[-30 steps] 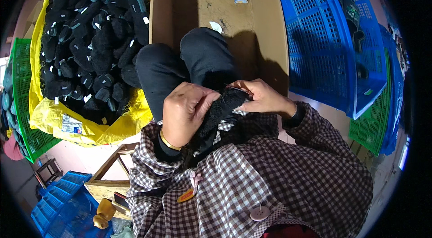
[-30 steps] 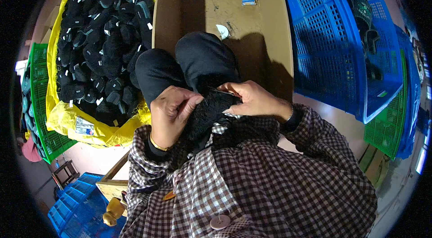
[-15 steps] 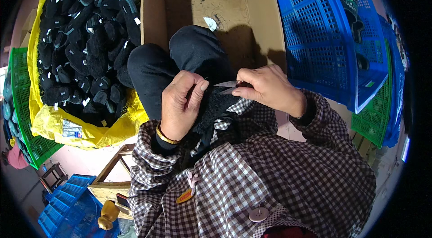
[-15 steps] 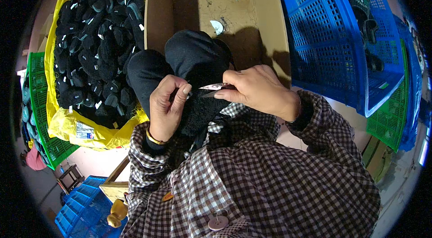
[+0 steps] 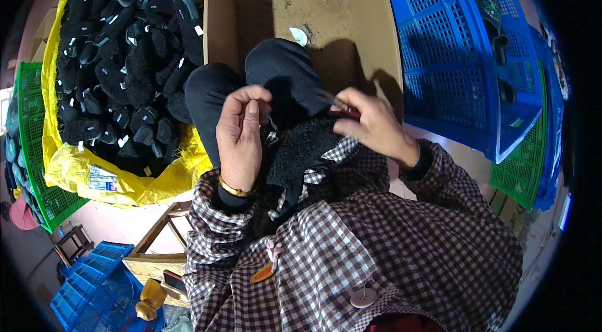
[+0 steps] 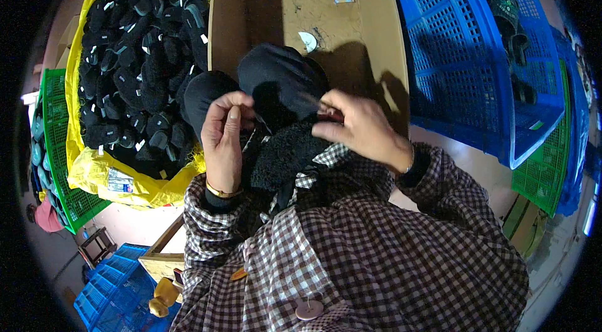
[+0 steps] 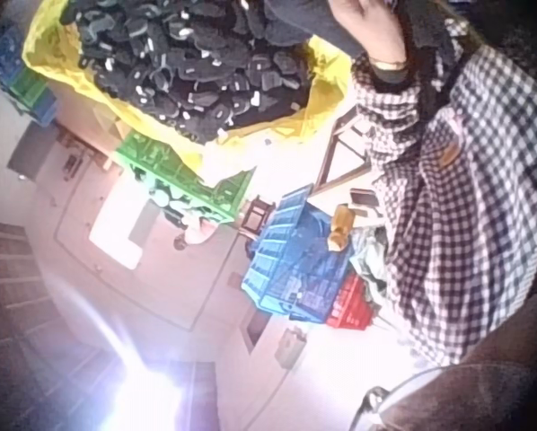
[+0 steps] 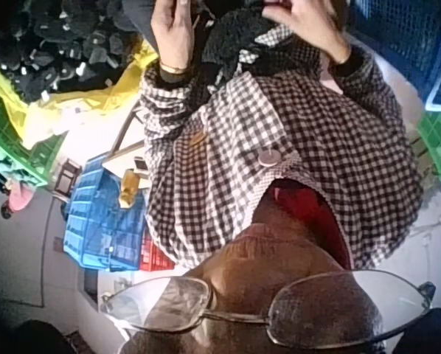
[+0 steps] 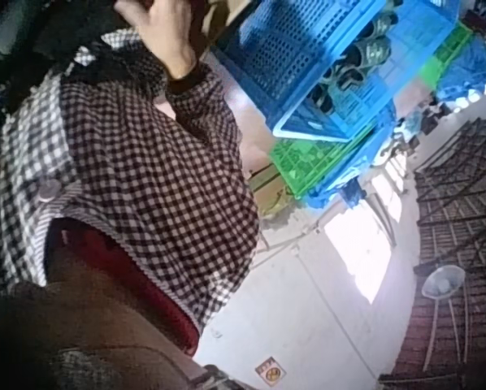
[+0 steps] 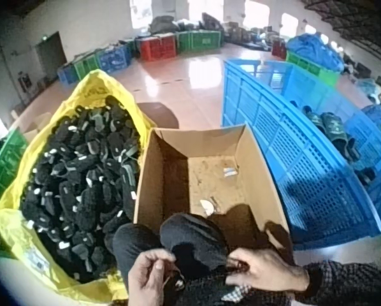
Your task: The person sits on the floor and repeatedly picks up black slippers from a yellow sack, turns them over to inspect the soles and uppers, and places them into a blue basket. The person handles the slippers one at a time throughout the clip.
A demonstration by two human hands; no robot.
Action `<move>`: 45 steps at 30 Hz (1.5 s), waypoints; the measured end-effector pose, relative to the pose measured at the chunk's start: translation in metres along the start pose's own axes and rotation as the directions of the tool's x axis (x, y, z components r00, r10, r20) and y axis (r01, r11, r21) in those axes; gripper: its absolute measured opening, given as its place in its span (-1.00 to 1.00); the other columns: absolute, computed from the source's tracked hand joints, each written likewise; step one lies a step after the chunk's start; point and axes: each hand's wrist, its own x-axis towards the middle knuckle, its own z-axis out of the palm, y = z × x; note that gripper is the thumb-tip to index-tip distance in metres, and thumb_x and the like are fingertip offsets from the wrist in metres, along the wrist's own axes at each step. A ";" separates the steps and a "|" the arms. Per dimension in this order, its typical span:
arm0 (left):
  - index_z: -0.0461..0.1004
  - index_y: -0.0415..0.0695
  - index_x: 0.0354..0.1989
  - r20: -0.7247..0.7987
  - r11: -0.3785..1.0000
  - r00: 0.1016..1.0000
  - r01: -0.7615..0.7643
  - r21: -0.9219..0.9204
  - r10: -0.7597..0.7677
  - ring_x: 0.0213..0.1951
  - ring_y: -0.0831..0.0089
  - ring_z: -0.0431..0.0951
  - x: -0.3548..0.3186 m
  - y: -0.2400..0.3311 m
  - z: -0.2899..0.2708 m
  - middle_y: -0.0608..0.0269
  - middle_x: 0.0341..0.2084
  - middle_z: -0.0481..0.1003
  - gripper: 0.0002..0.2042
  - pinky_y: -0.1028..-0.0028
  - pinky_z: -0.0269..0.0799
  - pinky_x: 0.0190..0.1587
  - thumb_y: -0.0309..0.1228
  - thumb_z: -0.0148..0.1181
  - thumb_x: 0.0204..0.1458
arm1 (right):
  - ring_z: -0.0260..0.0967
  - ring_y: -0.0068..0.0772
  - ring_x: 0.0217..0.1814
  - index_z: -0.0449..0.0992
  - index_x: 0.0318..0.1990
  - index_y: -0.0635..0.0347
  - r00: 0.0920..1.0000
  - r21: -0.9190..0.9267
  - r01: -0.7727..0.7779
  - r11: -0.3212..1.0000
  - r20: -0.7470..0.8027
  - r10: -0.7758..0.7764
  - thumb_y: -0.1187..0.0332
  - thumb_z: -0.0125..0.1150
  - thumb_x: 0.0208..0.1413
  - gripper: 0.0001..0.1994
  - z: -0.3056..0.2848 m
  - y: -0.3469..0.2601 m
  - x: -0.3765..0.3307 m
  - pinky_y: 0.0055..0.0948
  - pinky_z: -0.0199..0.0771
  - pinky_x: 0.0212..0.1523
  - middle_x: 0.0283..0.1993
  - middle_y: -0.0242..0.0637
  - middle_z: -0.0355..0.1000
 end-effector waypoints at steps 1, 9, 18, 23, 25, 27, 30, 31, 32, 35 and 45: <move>0.31 -0.22 0.10 -0.070 0.999 0.997 -0.029 0.027 0.031 -0.12 0.55 0.44 0.000 0.005 0.004 0.20 -0.09 0.47 -0.70 0.56 0.34 -0.06 -0.35 -0.08 0.28 | 0.40 -0.46 -0.39 0.40 -0.11 0.27 0.996 0.043 0.070 0.997 0.061 -0.073 0.13 0.33 0.02 -0.57 0.006 0.005 -0.003 -0.47 0.42 -0.33 -0.31 -0.28 0.45; 0.15 -0.34 0.25 0.322 0.519 0.893 -0.122 0.846 -0.315 0.12 0.32 0.39 -0.021 0.042 -0.010 0.00 0.06 0.41 -0.21 0.42 0.25 0.17 -0.18 0.39 -0.10 | 0.29 -0.62 -0.28 0.44 -0.16 0.30 0.988 0.509 -0.128 0.851 -0.010 0.154 0.19 0.24 0.12 -0.67 0.042 -0.006 0.008 -0.52 0.36 -0.27 -0.34 -0.38 0.42; 0.31 -0.25 0.08 0.162 0.595 0.893 0.407 -0.693 -0.421 -0.20 0.31 0.53 -0.022 -0.012 -0.051 0.11 -0.19 0.49 -0.55 0.42 0.49 -0.13 -0.11 -0.02 0.21 | 0.08 -0.79 -0.57 0.38 -0.19 0.22 0.993 0.619 0.102 0.778 -0.114 -0.039 0.24 -0.12 0.33 -0.77 0.027 -0.051 0.037 -0.72 0.12 -0.54 -0.53 -0.49 0.26; 0.36 -0.13 0.12 0.349 0.389 0.895 0.438 -0.811 -0.279 -0.15 0.36 0.54 -0.020 -0.040 -0.046 0.20 -0.09 0.50 -0.56 0.41 0.50 -0.09 -0.06 -0.13 0.25 | 0.25 -0.74 -0.52 0.37 -0.29 0.26 0.966 0.426 0.248 0.870 -0.170 -0.192 0.28 0.31 0.08 -0.73 0.036 -0.071 0.047 -0.66 0.30 -0.50 -0.49 -0.41 0.37; 0.35 -0.12 0.15 0.319 0.392 0.902 0.416 -0.820 -0.291 -0.09 0.36 0.53 -0.020 -0.041 -0.036 0.19 -0.02 0.48 -0.56 0.42 0.49 -0.04 -0.07 -0.17 0.27 | 0.28 -0.68 -0.56 0.38 -0.29 0.26 0.954 0.262 0.296 0.919 -0.130 -0.270 0.18 0.37 0.01 -0.64 0.032 -0.084 0.051 -0.60 0.32 -0.56 -0.53 -0.38 0.36; 0.33 -0.14 0.15 0.311 0.404 0.908 0.407 -0.819 -0.282 -0.09 0.36 0.53 -0.019 -0.032 -0.025 0.17 -0.03 0.47 -0.57 0.44 0.49 -0.05 -0.11 -0.18 0.28 | 0.41 -0.52 -0.56 0.38 -0.30 0.23 0.915 0.095 0.379 0.920 -0.187 -0.358 0.08 0.36 -0.01 -0.60 0.040 -0.085 0.056 -0.50 0.36 -0.59 -0.57 -0.29 0.40; 0.34 -0.18 0.13 0.418 0.368 0.889 0.458 -0.809 -0.187 -0.15 0.35 0.54 -0.017 -0.029 -0.019 0.17 -0.11 0.50 -0.59 0.46 0.51 -0.11 -0.16 -0.17 0.29 | 0.46 -0.45 -0.51 0.42 -0.30 0.24 0.936 0.192 0.304 0.933 -0.240 -0.256 0.23 0.28 0.08 -0.74 0.048 -0.078 0.066 -0.49 0.39 -0.55 -0.53 -0.24 0.44; 0.35 -0.18 0.12 0.556 0.337 0.830 0.513 -0.789 0.038 -0.17 0.37 0.55 -0.016 -0.052 -0.031 0.18 -0.14 0.51 -0.59 0.46 0.53 -0.14 -0.14 -0.17 0.29 | 0.47 -0.44 -0.50 0.44 -0.30 0.26 0.926 0.232 0.301 0.925 -0.304 -0.225 0.28 0.24 0.12 -0.79 0.048 -0.075 0.070 -0.49 0.39 -0.53 -0.52 -0.24 0.45; 0.37 -0.17 0.11 0.484 0.293 0.853 0.522 -0.801 -0.195 -0.21 0.41 0.56 -0.024 -0.064 -0.038 0.20 -0.18 0.54 -0.57 0.46 0.54 -0.21 -0.10 -0.16 0.28 | 0.46 -0.51 -0.47 0.47 -0.27 0.27 0.924 0.274 0.238 0.932 -0.359 -0.131 0.34 0.17 0.16 -0.84 0.044 -0.070 0.073 -0.50 0.41 -0.49 -0.51 -0.27 0.46; 0.20 -0.23 0.19 0.297 0.358 0.861 0.453 -0.816 -0.413 -0.23 0.26 0.51 -0.013 -0.035 -0.041 0.09 -0.14 0.45 -0.46 0.32 0.46 -0.11 -0.05 -0.06 0.22 | 0.34 -0.68 -0.45 0.47 -0.23 0.32 0.953 0.522 0.144 0.840 -0.301 0.023 0.29 0.10 0.22 -0.78 0.022 -0.046 0.072 -0.58 0.36 -0.44 -0.49 -0.39 0.44; 0.47 -0.30 -0.12 0.588 0.789 0.805 -0.408 0.459 0.074 -0.22 0.42 0.50 0.066 0.069 0.007 0.05 -0.27 0.51 -0.62 0.49 0.38 -0.12 -0.26 0.32 -0.01 | 0.48 -0.45 -0.19 0.47 -0.12 0.40 0.994 0.328 -0.008 0.945 -0.096 0.042 0.31 0.34 -0.01 -0.63 -0.038 -0.064 0.031 -0.48 0.48 -0.14 -0.22 -0.24 0.53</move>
